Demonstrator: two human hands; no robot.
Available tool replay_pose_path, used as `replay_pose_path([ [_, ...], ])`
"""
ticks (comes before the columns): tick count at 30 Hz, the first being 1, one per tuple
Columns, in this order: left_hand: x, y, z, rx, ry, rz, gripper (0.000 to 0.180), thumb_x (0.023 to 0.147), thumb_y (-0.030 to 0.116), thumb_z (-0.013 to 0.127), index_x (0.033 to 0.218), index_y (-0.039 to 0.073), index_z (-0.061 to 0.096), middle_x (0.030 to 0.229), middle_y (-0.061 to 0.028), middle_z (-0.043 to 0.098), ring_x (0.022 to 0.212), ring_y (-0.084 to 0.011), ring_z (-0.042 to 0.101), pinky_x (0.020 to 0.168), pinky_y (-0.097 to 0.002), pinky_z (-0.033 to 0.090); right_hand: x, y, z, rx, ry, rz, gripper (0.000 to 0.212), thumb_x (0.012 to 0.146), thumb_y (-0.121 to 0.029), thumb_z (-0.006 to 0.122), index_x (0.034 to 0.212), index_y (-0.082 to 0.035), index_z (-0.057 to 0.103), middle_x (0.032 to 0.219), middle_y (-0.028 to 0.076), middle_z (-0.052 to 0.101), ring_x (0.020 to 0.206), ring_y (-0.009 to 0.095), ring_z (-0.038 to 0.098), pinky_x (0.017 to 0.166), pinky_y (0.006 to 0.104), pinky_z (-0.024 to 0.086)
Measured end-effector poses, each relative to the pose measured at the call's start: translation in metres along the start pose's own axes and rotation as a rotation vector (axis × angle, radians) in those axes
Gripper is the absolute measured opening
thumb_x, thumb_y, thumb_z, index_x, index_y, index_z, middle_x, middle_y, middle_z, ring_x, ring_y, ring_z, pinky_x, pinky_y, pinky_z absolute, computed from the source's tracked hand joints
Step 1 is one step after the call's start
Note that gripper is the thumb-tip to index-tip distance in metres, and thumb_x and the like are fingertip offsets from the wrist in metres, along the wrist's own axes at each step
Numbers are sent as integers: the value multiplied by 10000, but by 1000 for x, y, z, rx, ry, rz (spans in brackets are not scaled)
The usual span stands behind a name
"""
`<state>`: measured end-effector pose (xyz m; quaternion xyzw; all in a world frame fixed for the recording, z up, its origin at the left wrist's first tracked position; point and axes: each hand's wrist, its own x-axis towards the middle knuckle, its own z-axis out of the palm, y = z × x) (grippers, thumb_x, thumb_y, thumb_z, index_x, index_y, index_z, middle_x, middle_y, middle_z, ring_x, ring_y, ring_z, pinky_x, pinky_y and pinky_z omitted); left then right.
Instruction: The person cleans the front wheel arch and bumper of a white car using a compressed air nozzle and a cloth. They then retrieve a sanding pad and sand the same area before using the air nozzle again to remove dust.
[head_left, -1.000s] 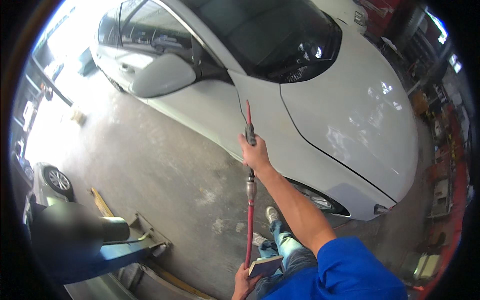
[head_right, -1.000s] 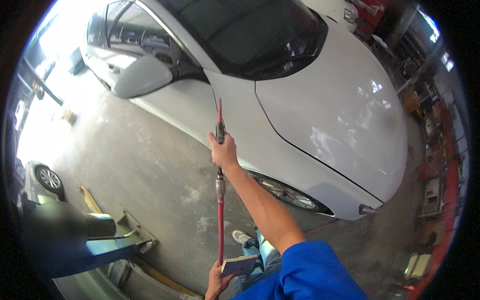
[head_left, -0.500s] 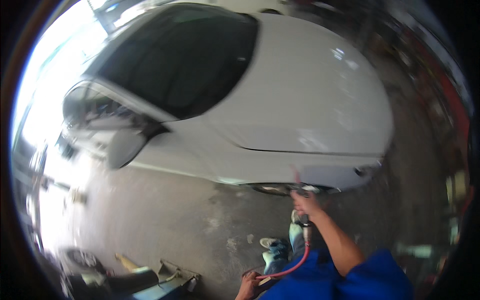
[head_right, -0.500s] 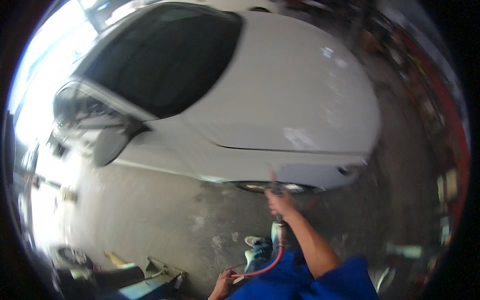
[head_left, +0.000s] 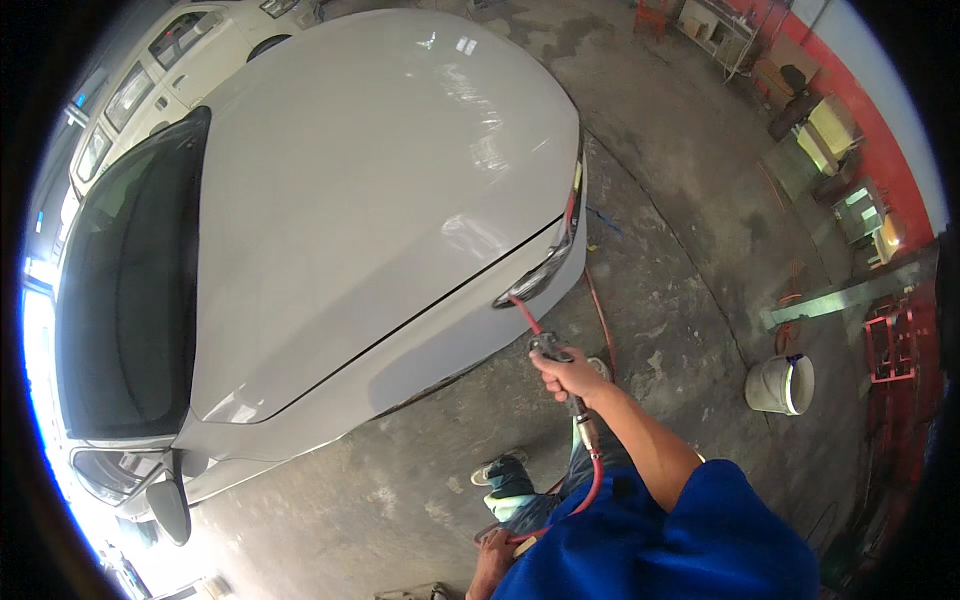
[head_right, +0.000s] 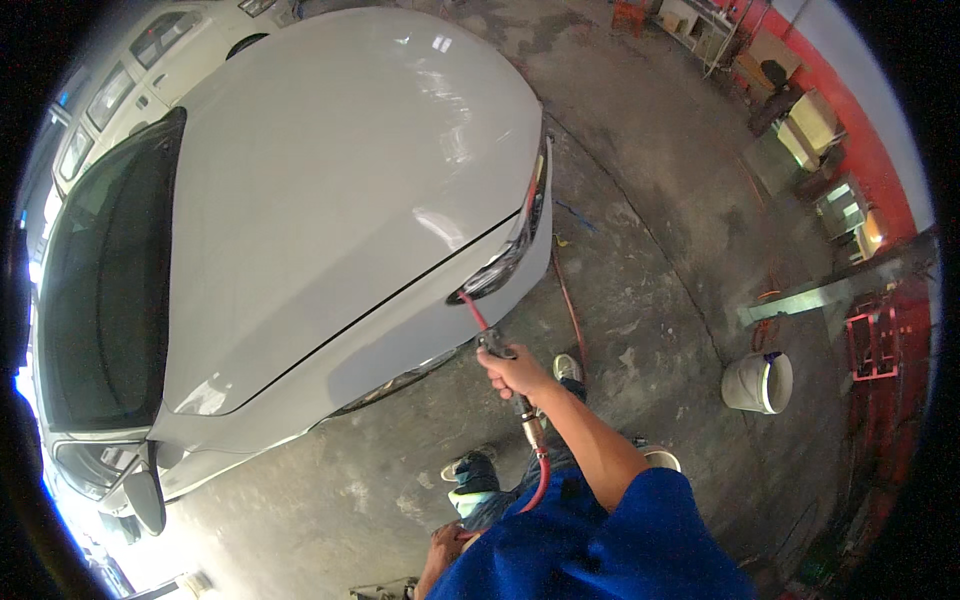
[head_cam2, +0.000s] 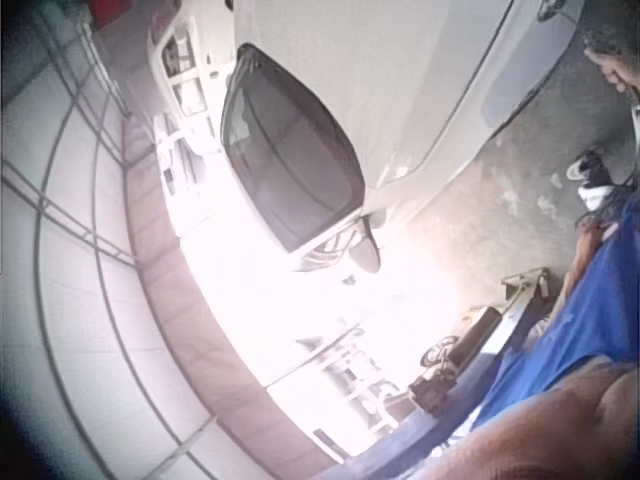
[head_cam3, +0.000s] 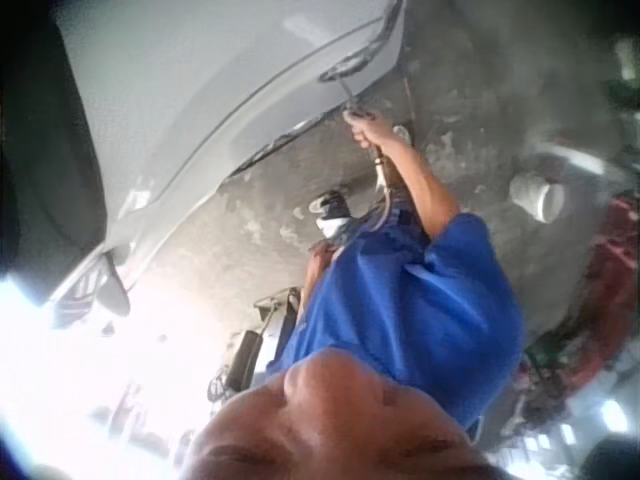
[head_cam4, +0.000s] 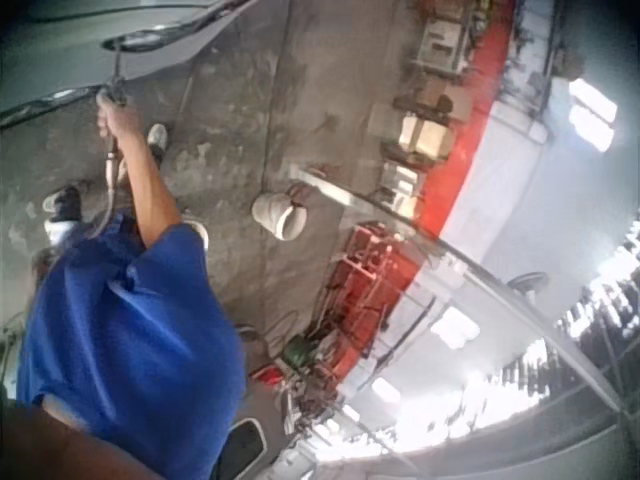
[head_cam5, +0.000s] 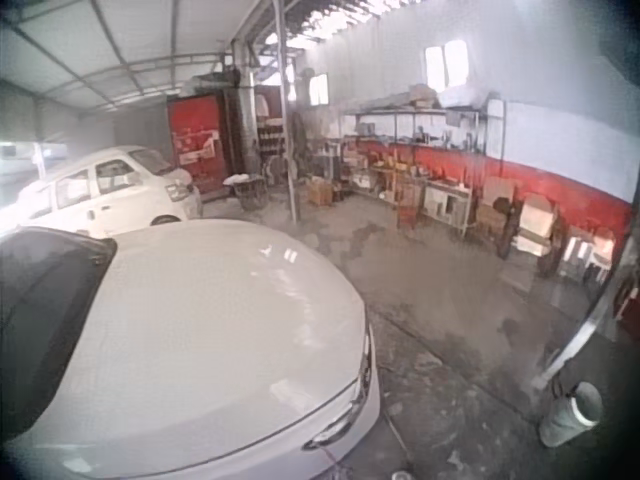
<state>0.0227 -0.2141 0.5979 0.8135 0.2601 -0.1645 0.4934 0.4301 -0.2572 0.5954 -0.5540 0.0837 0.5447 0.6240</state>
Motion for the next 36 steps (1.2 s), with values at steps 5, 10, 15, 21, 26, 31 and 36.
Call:
replay_pose_path([
  [5,98,98,40,159,-179,43,379,843,389,759,952,26,743,957,-152,611,968,-341,594,854,-437,454,28,-71,-131,-30,101,-52,309,972,-371,702,816,-145,559,616,-39,517,495,79,486,438,274,391],
  [10,161,190,64,251,-318,69,403,787,346,815,1051,48,755,985,-127,616,995,-315,597,887,-439,456,51,-111,-217,-206,182,-124,318,963,-394,700,845,-114,606,646,0,595,533,77,556,465,285,424],
  [15,173,223,85,206,-421,30,416,827,373,765,1122,80,748,1030,-118,633,1028,-316,600,935,-436,446,61,-63,-202,-735,-50,-120,504,922,-471,672,1105,-2,680,856,175,691,838,375,674,765,475,511],
  [21,158,244,107,187,-462,-105,397,852,359,751,1129,75,734,1088,-130,664,1055,-343,611,914,-445,465,63,-31,-178,-665,-261,-93,359,910,-394,697,987,-43,677,753,113,654,721,268,663,652,439,501],
  [26,146,226,137,169,-406,-136,464,832,419,766,1108,49,720,1099,-145,663,1073,-343,616,936,-439,466,103,-19,-252,-337,-33,141,266,918,-315,720,804,-107,601,609,-19,547,481,97,517,422,316,392],
  [31,153,244,130,166,-333,-344,521,811,453,783,1114,36,712,1136,-170,660,1119,-355,615,949,-440,480,118,-39,-269,-57,90,16,249,915,-296,725,807,-105,608,632,-14,561,504,95,527,439,308,404],
  [36,142,227,144,11,-525,-292,487,854,426,748,1132,30,689,1136,-189,668,1084,-369,637,924,-454,498,86,13,-230,-323,-221,170,225,920,-298,741,870,-109,628,576,-30,531,451,86,484,437,298,380],
])
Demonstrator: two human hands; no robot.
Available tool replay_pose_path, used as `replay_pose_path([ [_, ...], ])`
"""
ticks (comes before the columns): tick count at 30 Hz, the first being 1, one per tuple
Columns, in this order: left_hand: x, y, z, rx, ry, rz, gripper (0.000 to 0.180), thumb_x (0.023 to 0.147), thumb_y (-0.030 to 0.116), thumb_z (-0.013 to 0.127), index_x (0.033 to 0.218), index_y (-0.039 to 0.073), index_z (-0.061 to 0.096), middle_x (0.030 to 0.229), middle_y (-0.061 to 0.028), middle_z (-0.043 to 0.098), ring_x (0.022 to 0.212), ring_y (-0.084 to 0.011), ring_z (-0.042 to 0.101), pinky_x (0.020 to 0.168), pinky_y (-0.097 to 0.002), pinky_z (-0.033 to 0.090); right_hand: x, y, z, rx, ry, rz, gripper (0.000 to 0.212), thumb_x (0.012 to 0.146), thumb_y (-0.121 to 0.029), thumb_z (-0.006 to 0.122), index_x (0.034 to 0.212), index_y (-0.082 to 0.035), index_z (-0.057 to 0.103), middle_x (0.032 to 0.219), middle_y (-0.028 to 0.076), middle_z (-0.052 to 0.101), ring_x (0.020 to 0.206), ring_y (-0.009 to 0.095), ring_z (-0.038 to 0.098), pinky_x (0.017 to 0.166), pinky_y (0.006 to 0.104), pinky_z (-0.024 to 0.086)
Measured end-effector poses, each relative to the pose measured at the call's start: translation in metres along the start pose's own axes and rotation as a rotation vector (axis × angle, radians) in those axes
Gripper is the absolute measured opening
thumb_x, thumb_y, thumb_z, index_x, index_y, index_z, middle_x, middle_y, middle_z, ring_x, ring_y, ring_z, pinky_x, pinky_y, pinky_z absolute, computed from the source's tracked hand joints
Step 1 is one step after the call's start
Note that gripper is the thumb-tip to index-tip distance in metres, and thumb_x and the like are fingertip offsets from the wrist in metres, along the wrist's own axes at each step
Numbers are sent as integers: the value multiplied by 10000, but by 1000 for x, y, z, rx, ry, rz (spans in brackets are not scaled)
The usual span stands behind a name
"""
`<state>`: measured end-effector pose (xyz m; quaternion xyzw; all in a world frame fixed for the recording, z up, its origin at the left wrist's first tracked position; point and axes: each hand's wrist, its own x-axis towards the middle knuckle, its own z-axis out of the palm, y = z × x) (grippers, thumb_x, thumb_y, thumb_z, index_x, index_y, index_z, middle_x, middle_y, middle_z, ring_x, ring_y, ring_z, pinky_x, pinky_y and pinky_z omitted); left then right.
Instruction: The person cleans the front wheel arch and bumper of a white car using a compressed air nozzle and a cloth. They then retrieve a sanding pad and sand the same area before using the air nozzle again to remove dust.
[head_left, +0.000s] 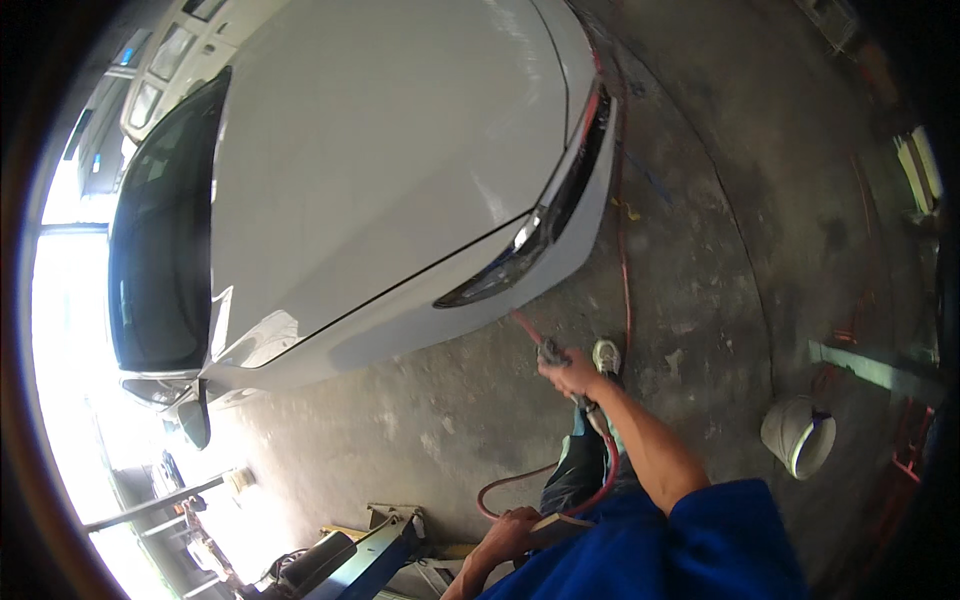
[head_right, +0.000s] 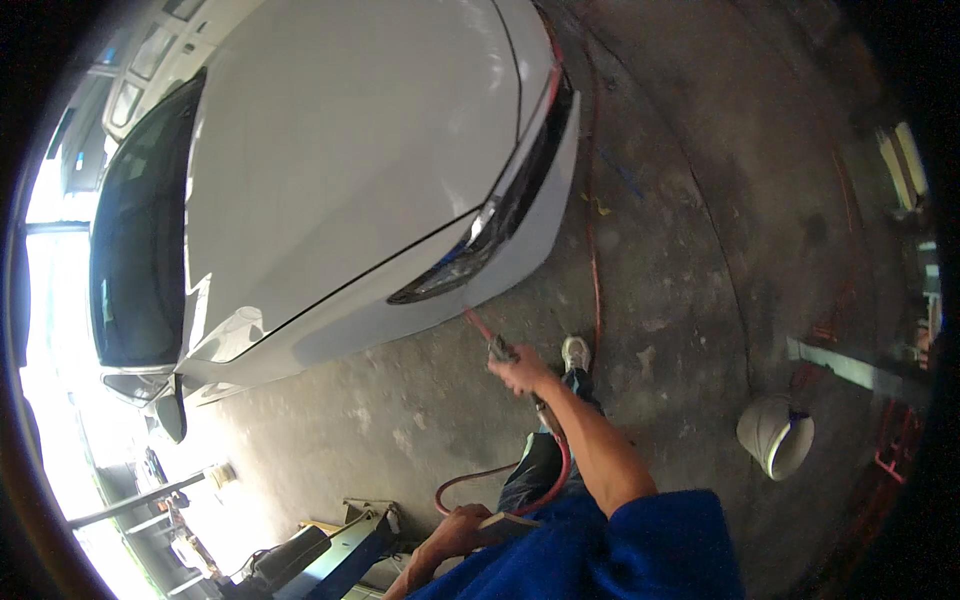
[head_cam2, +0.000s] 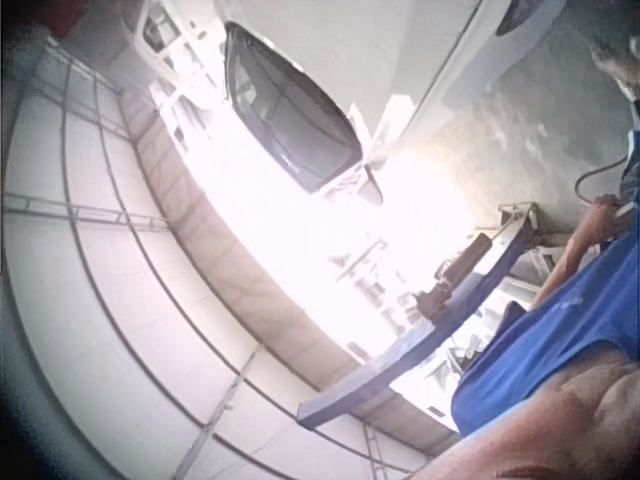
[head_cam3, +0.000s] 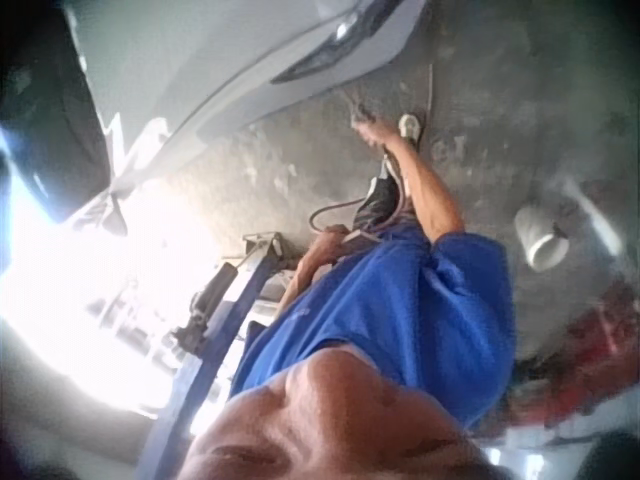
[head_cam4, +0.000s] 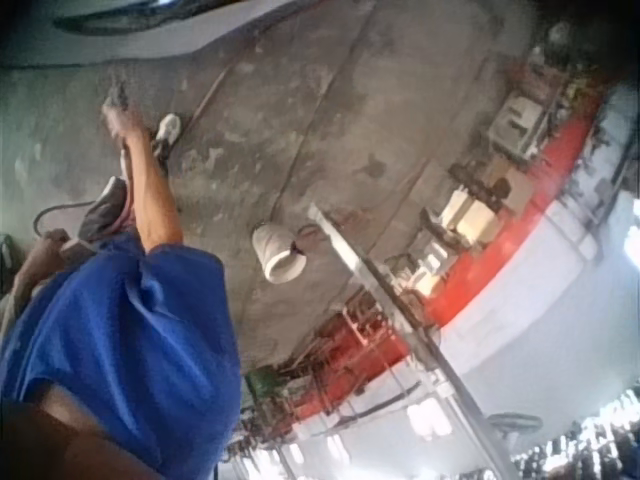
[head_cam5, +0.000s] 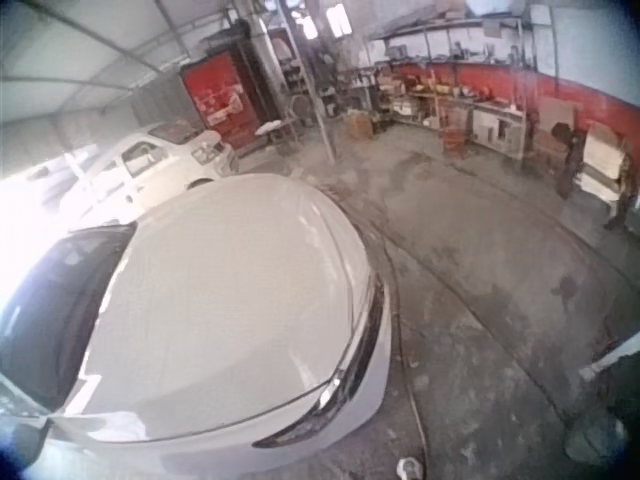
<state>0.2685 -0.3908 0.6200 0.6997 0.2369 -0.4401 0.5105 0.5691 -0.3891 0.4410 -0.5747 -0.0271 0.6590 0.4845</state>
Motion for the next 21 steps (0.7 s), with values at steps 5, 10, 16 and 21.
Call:
replay_pose_path([
  [5,2,-31,21,24,146,122,338,845,99,613,1175,38,650,1086,-221,667,1081,-407,642,921,-501,494,-17,2,12,-76,-134,-52,244,966,-262,686,811,-77,646,564,22,548,445,131,506,454,334,409],
  [10,28,-19,16,100,388,78,283,857,297,639,939,39,719,1008,-229,693,940,-408,674,779,-512,535,-15,2,-22,10,86,-28,144,954,-203,700,901,-86,635,584,15,543,447,133,516,410,312,388],
  [16,92,-8,18,-86,238,3,281,894,210,638,1108,30,665,1064,-201,683,1040,-385,657,860,-493,513,11,-48,-91,35,58,-70,156,909,-163,730,877,-76,604,606,11,551,458,121,513,414,320,380],
  [21,175,149,-31,-115,-8,80,356,873,276,691,1120,21,666,1098,-208,672,1059,-386,651,909,-473,514,62,-91,-205,-255,132,-16,332,875,-358,757,928,-42,671,627,59,601,485,166,574,481,367,436],
])
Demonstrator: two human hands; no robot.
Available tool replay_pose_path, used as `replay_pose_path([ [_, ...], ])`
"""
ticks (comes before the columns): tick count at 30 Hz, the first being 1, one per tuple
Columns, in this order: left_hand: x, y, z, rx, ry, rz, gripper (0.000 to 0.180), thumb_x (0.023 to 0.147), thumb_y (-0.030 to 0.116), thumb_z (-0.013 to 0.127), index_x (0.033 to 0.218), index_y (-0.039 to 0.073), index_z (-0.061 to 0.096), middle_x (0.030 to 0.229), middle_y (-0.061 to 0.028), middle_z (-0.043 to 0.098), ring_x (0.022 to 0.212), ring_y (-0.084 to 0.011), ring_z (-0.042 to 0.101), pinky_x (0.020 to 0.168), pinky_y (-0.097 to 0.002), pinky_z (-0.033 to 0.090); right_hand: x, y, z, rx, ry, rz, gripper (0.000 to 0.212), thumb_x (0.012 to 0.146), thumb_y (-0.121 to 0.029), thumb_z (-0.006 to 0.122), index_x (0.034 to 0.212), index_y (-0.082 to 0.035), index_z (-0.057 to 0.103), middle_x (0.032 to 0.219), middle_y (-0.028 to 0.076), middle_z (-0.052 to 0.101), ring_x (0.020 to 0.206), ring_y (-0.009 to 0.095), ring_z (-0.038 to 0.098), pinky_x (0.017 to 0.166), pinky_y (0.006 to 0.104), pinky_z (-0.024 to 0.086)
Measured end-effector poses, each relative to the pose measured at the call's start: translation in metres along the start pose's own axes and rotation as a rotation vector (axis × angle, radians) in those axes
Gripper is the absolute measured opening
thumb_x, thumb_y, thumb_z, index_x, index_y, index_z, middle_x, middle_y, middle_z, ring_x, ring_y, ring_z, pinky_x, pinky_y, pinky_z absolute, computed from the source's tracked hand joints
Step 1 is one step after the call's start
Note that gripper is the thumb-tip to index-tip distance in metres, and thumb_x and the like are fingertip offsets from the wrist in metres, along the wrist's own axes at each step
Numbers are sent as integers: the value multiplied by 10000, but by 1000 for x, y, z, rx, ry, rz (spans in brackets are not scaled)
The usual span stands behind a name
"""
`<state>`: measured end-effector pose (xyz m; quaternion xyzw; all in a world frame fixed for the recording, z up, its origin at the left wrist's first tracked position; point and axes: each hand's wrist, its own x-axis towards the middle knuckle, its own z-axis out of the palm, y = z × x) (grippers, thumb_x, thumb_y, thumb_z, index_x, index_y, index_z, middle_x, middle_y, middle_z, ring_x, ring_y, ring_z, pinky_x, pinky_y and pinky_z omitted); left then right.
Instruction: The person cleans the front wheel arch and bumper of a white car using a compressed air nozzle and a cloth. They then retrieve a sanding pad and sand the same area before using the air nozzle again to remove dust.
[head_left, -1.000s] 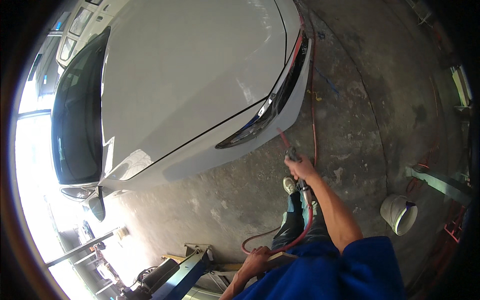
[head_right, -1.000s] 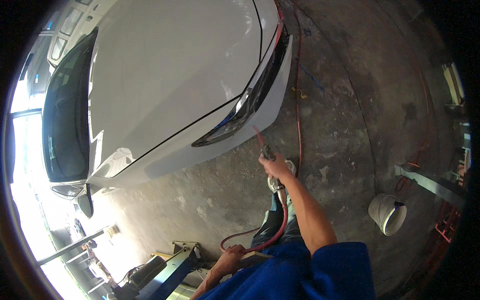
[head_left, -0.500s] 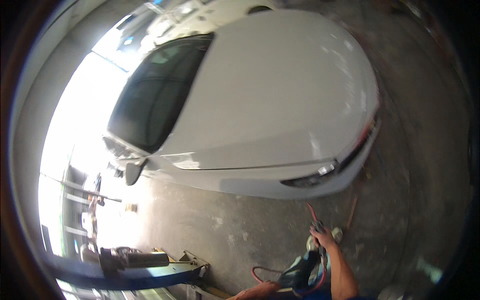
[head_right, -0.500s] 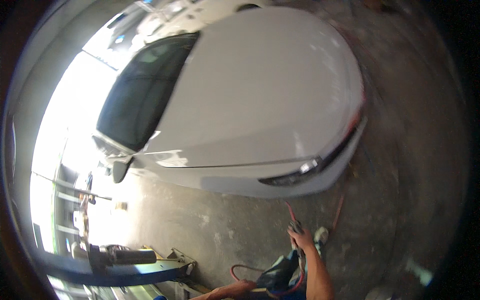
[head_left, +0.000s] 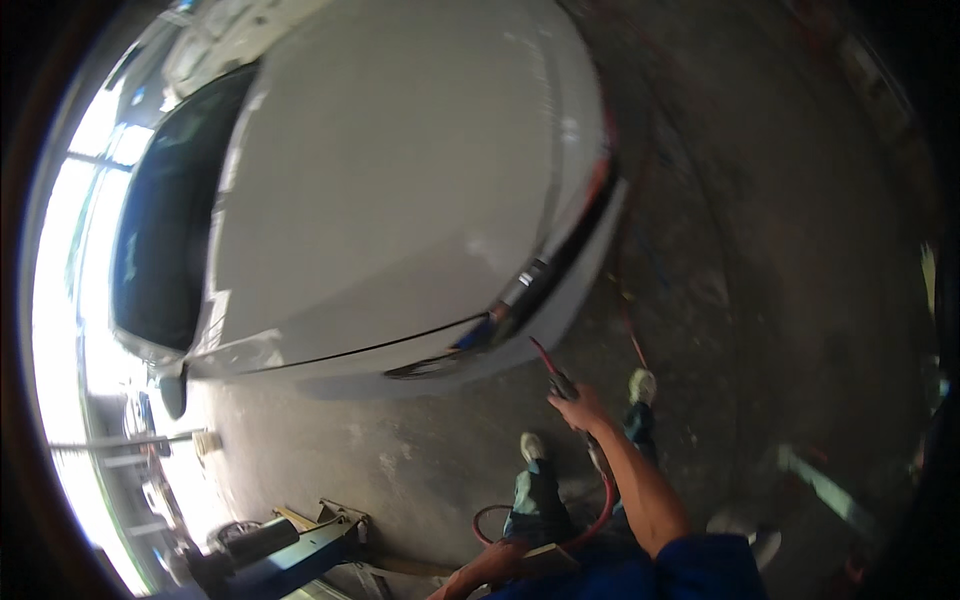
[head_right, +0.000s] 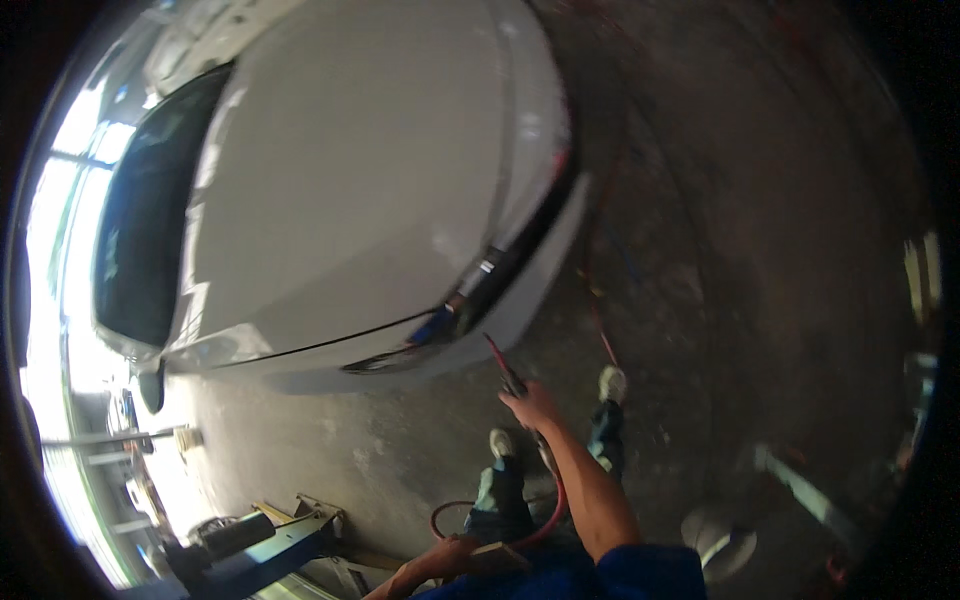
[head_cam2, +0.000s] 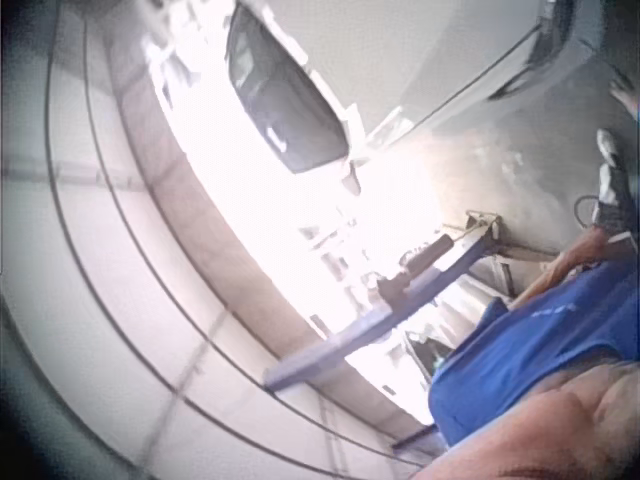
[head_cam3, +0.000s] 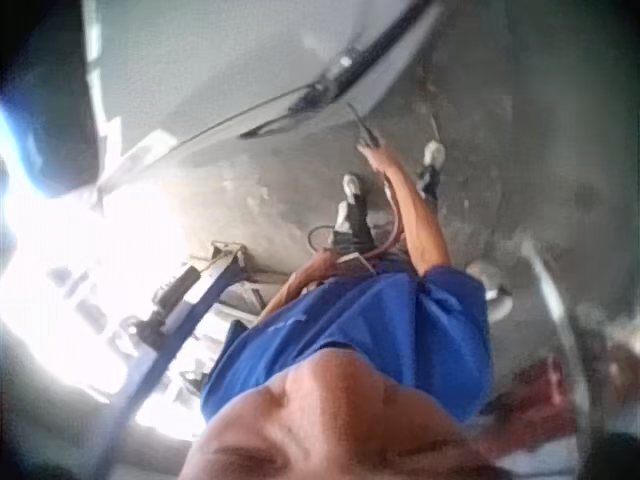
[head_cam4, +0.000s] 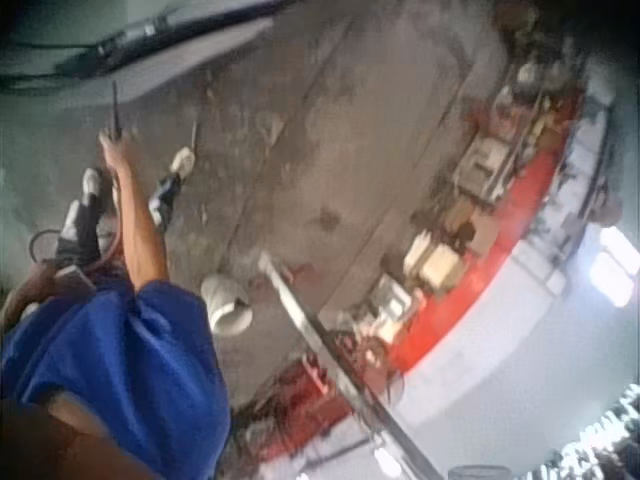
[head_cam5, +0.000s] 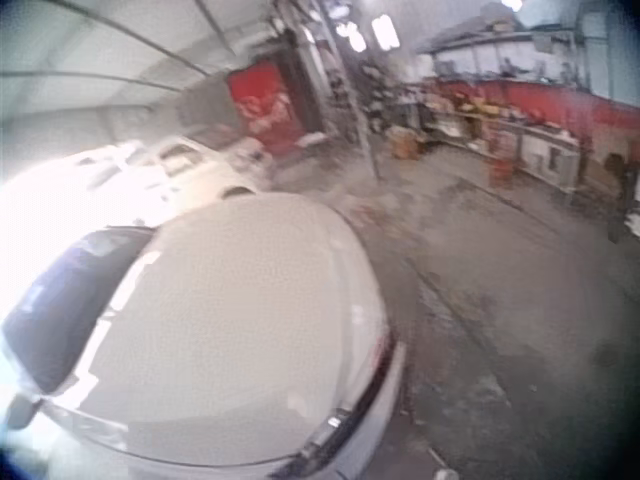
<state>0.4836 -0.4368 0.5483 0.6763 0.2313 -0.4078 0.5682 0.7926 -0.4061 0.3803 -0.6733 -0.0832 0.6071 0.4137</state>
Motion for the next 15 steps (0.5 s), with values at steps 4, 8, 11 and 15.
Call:
replay_pose_path([
  [4,20,67,2,23,11,-46,361,882,273,700,1147,31,663,1085,-200,672,1054,-380,649,917,-473,516,5,-15,-43,4,-34,-50,354,877,-372,756,962,-36,681,646,72,611,514,179,592,515,389,457],
  [8,76,123,-31,-67,33,16,391,862,288,757,1152,37,681,1231,-182,638,1141,-331,625,932,-415,512,49,-51,-108,-28,-17,-27,346,891,-354,751,974,-28,669,661,66,608,518,178,581,511,384,454],
  [11,114,126,-42,-46,36,144,361,828,242,771,1131,69,679,1220,-159,615,1124,-328,627,917,-421,521,89,-72,-152,7,-17,-18,317,903,-331,746,977,-35,658,664,57,598,510,167,565,500,376,450],
  [15,141,153,-64,-88,37,187,294,781,164,777,1043,84,671,1146,-117,590,1067,-329,637,862,-416,537,124,-91,-195,13,51,6,275,909,-304,743,961,-52,645,659,41,585,502,147,552,480,355,441],
])
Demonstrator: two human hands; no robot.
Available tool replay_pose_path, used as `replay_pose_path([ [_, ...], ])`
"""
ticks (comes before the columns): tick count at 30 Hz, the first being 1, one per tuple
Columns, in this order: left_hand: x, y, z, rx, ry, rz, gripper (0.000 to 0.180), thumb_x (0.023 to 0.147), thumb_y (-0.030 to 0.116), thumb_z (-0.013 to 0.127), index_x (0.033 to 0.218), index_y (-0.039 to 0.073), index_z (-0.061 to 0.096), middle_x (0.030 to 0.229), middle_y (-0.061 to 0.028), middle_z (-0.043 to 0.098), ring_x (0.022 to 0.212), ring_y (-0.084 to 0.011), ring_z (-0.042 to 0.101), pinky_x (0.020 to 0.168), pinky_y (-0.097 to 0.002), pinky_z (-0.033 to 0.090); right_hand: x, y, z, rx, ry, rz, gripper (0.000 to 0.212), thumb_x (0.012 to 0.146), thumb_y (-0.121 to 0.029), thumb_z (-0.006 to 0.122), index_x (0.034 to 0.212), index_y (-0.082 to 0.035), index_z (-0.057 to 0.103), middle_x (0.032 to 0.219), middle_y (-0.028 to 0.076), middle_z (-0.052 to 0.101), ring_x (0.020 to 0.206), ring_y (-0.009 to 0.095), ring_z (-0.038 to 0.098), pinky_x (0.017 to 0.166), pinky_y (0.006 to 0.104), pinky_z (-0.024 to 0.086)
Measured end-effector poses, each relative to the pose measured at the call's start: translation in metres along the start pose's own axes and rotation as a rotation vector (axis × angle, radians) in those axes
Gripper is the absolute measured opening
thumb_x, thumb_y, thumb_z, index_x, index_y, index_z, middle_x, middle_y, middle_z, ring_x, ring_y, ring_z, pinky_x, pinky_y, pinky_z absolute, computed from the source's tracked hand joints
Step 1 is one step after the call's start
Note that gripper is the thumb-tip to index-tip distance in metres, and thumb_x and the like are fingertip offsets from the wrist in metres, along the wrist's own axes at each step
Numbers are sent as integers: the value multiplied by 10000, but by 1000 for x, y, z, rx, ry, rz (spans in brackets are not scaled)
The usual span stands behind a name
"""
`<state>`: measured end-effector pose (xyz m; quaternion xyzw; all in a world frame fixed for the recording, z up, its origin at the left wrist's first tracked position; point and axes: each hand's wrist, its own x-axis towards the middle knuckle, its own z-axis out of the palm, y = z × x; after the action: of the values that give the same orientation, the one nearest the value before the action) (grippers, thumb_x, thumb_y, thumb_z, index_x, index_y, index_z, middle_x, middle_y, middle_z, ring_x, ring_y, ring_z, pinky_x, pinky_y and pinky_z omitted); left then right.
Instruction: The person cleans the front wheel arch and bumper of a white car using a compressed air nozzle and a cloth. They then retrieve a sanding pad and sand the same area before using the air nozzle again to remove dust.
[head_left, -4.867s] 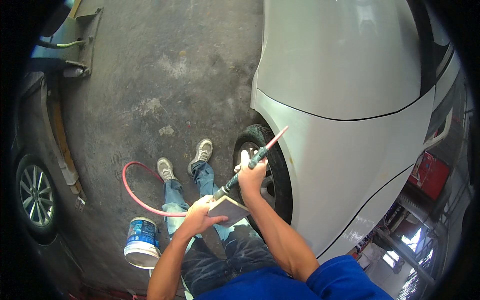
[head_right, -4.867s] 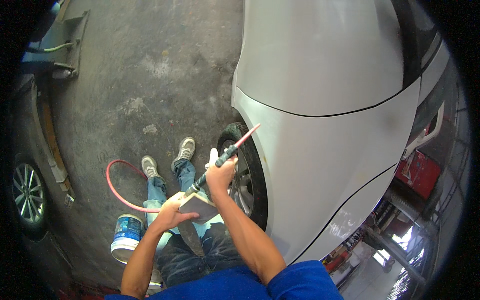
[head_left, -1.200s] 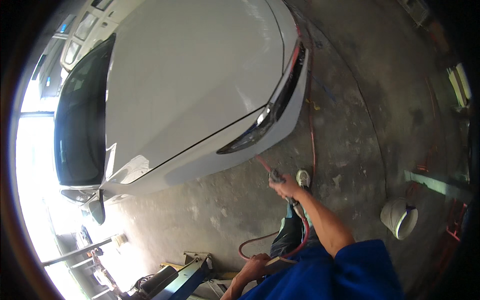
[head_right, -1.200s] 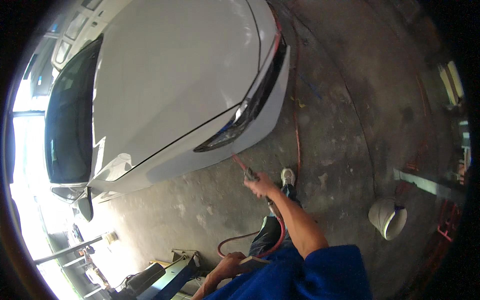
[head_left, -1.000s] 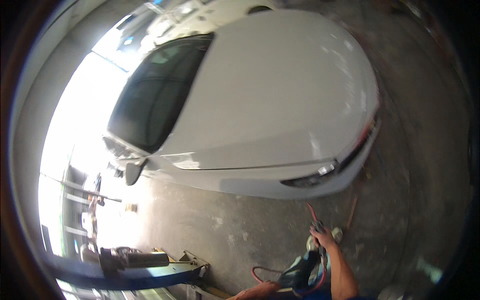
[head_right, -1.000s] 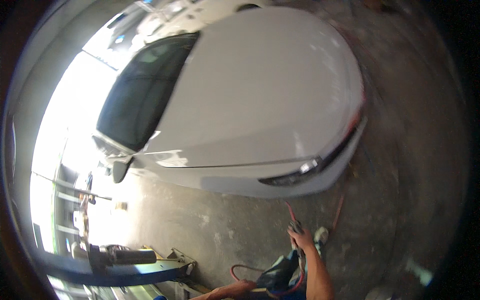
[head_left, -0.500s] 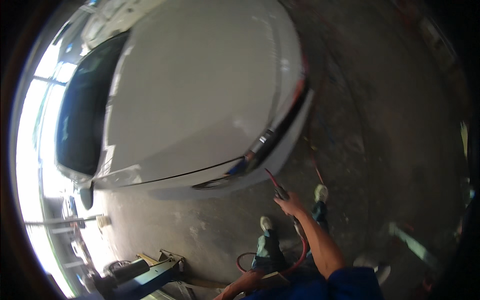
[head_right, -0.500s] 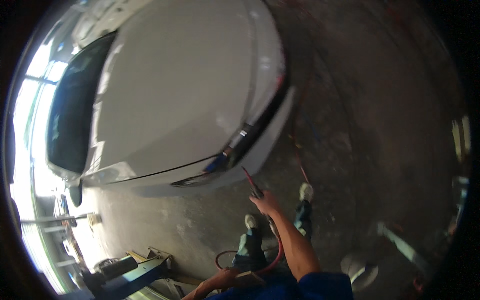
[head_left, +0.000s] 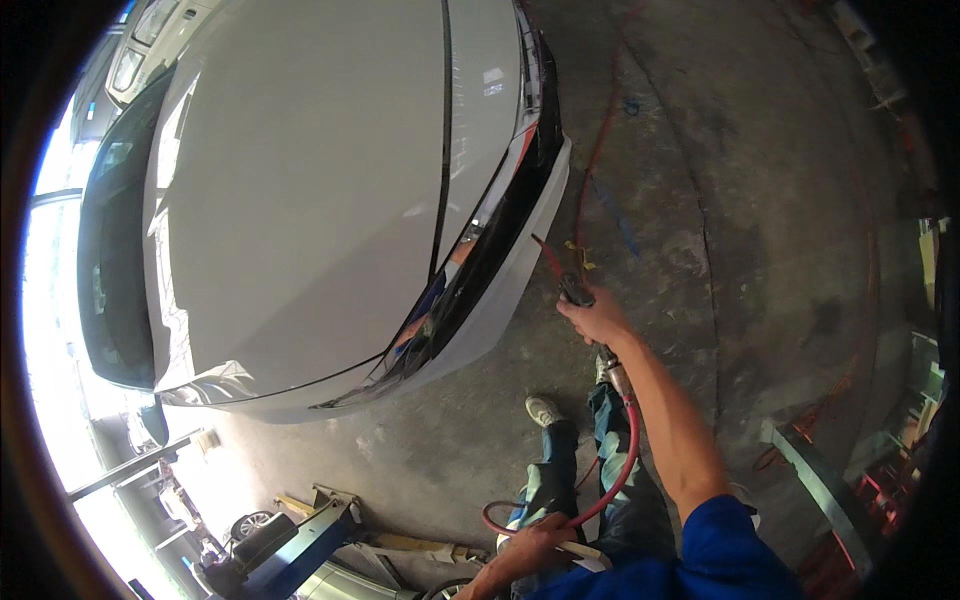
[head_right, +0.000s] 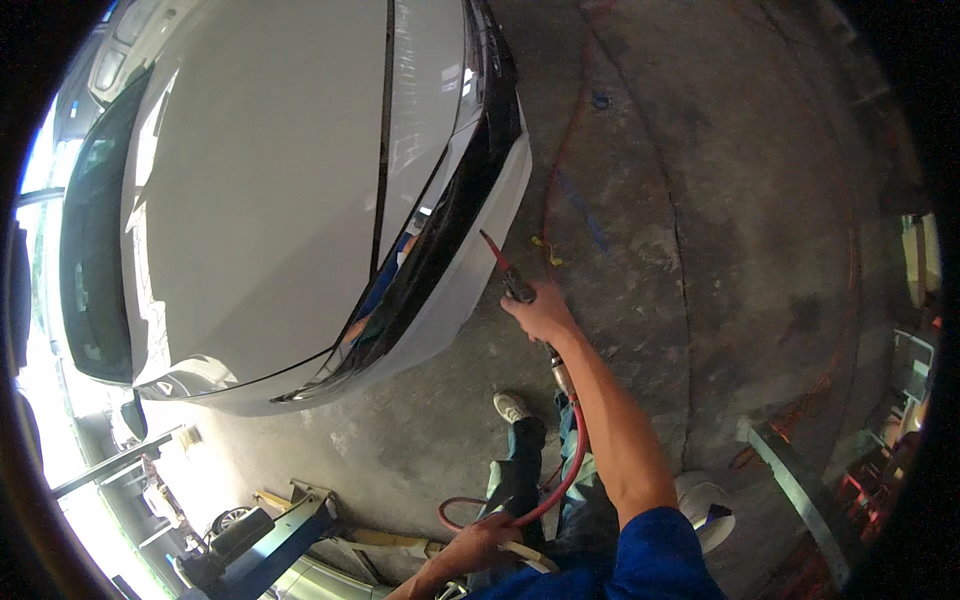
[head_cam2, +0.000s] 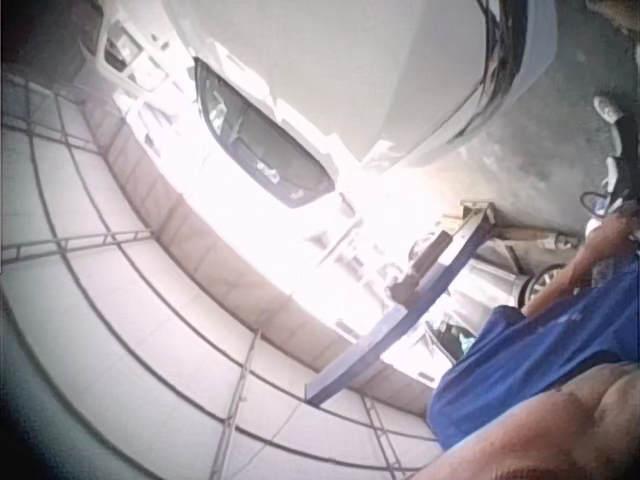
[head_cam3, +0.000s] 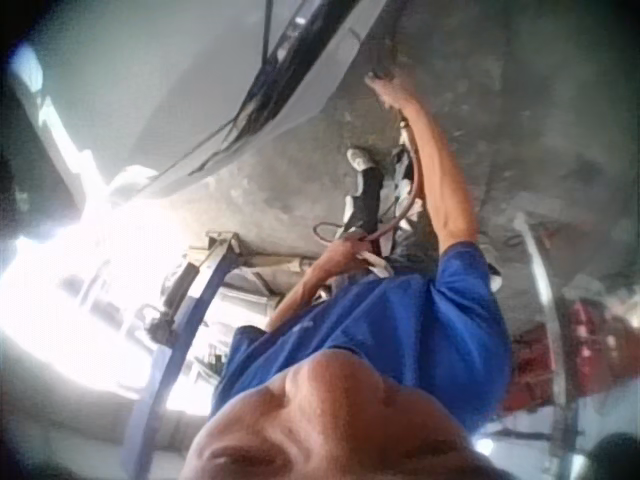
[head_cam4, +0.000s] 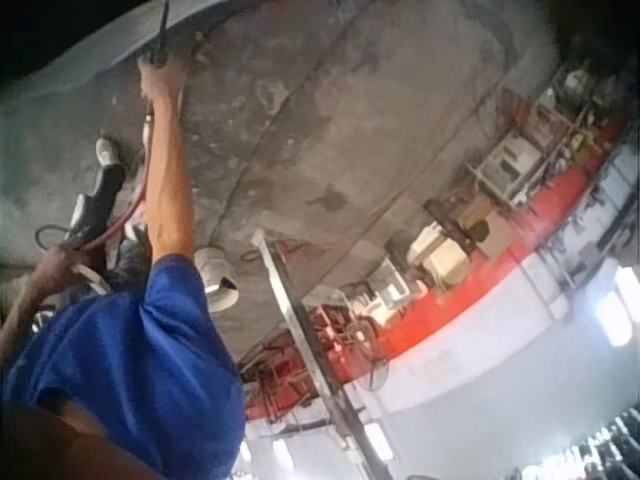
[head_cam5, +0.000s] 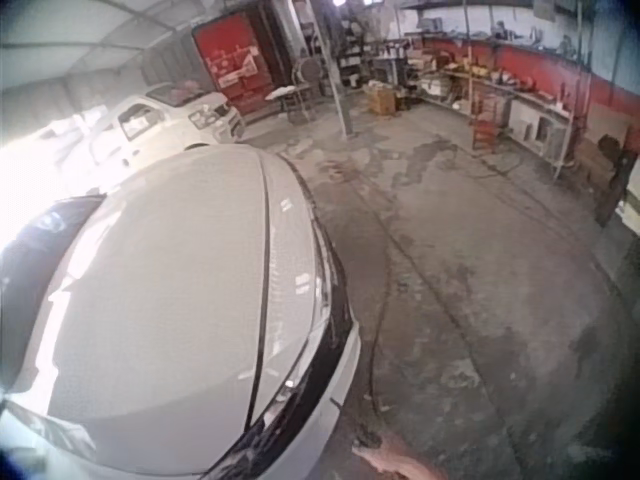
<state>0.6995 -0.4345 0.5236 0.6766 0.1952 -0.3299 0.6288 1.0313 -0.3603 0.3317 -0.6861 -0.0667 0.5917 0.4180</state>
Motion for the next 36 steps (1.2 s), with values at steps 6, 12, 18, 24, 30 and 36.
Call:
replay_pose_path([
  [6,25,-3,8,-51,60,24,331,750,202,825,1014,77,670,1147,-123,566,1071,-338,617,883,-426,524,46,-49,-46,-25,61,21,248,909,-261,744,866,-49,623,608,23,552,472,141,509,462,343,425],
  [12,12,-28,26,84,106,-10,426,743,283,850,1059,57,676,1195,-120,574,1140,-340,594,947,-440,502,72,-80,-82,-48,107,7,328,901,-298,752,766,-37,606,618,35,582,450,156,507,474,334,435],
  [18,5,-45,48,5,111,-6,429,753,275,847,1108,76,711,1202,-115,604,1148,-319,602,963,-414,506,12,-38,-28,-313,-209,99,515,839,-434,783,1134,-24,681,785,74,670,592,159,602,529,343,494],
  [24,-12,-57,67,-90,142,-85,500,788,340,826,1214,105,715,1209,-113,628,1161,-310,590,969,-416,495,-16,9,-5,-455,-92,-75,362,899,-338,741,1056,-19,675,787,66,638,745,211,624,725,378,508],
  [30,-40,-92,98,-106,199,-80,506,800,391,797,1225,128,719,1182,-117,642,1160,-319,581,998,-443,462,-68,40,81,-627,-374,-214,450,914,-344,717,1195,2,652,1017,209,708,982,353,686,868,428,514],
  [36,-72,-122,129,-184,231,-105,530,808,446,784,1214,113,718,1118,-144,678,1086,-351,624,968,-445,482,-93,76,139,-644,-326,-345,453,915,-296,709,1250,-5,617,1014,214,703,946,373,683,834,428,526],
])
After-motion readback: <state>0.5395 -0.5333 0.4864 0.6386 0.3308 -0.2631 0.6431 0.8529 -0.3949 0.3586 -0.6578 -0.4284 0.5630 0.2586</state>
